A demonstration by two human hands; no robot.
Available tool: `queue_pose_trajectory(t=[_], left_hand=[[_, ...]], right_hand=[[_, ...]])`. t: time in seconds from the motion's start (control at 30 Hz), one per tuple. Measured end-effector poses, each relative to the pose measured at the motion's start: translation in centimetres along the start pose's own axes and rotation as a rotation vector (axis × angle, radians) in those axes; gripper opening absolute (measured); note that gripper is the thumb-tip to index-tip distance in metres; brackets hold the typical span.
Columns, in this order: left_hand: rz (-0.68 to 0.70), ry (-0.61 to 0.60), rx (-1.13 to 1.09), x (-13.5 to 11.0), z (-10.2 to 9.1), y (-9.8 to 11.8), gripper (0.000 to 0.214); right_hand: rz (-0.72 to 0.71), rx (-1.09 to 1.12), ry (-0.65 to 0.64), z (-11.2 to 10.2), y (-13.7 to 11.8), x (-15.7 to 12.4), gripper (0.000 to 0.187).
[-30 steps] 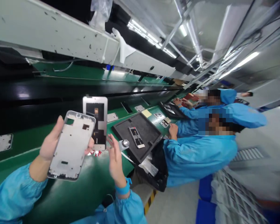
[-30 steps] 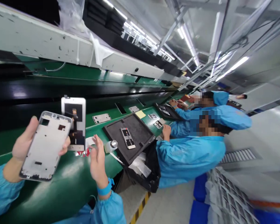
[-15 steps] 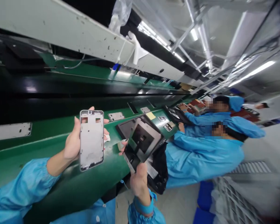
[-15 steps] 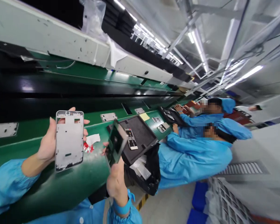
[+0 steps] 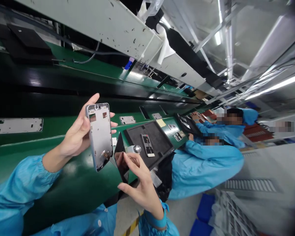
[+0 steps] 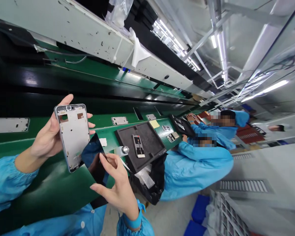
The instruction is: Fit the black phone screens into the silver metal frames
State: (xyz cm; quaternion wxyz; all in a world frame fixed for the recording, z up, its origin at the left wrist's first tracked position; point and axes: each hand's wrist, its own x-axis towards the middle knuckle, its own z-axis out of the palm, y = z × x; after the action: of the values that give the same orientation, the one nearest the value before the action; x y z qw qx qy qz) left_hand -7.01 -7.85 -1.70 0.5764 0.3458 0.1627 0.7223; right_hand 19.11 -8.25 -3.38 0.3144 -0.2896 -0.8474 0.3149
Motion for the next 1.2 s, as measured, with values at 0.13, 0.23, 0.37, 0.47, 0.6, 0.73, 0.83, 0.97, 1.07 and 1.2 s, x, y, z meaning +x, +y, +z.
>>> queue_pose_trajectory(t=[0.13, 0.23, 0.37, 0.47, 0.6, 0.73, 0.83, 0.97, 1.07, 1.2], left_hand=[[0.003, -0.072, 0.071, 0.0, -0.4, 0.1, 0.102], [0.035, -0.118, 0.195, 0.1, -1.2, 0.1, 0.089], [0.022, -0.085, 0.210, 0.4, -2.1, 0.5, 0.088], [-0.024, -0.046, 0.167, 0.5, -2.0, 0.8, 0.091], [-0.055, -0.058, 0.197, 0.4, -1.3, 1.0, 0.091], [-0.028, -0.119, 0.289, 0.1, -0.8, 1.1, 0.080], [0.039, -0.229, 0.356, -0.1, -0.8, 1.5, 0.062], [0.077, -0.326, 0.344, -0.8, -0.7, 2.3, 0.054], [0.081, -0.358, 0.343, -1.6, -0.7, 2.7, 0.055], [0.143, -0.414, 0.325, -2.0, -0.9, 2.4, 0.062]], right_hand=[[-0.006, -0.016, 0.015, 1.0, 0.0, 0.7, 0.069], [-0.010, 0.017, 0.034, 1.9, 0.2, 1.0, 0.070], [0.020, 0.055, 0.058, 2.5, 0.4, 0.8, 0.069], [0.079, 0.124, 0.097, 3.4, 0.3, 0.8, 0.077], [0.105, 0.272, 0.221, 5.7, 0.1, 1.5, 0.088], [0.094, 0.272, 0.255, 7.3, -0.3, 2.3, 0.088], [0.077, 0.261, 0.288, 7.7, -0.9, 2.2, 0.087], [0.028, 0.217, 0.342, 7.9, -1.8, 1.5, 0.090], [-0.037, 0.171, 0.358, 8.0, -2.4, 1.1, 0.091], [-0.116, 0.060, 0.383, 7.9, -2.9, 1.1, 0.088]])
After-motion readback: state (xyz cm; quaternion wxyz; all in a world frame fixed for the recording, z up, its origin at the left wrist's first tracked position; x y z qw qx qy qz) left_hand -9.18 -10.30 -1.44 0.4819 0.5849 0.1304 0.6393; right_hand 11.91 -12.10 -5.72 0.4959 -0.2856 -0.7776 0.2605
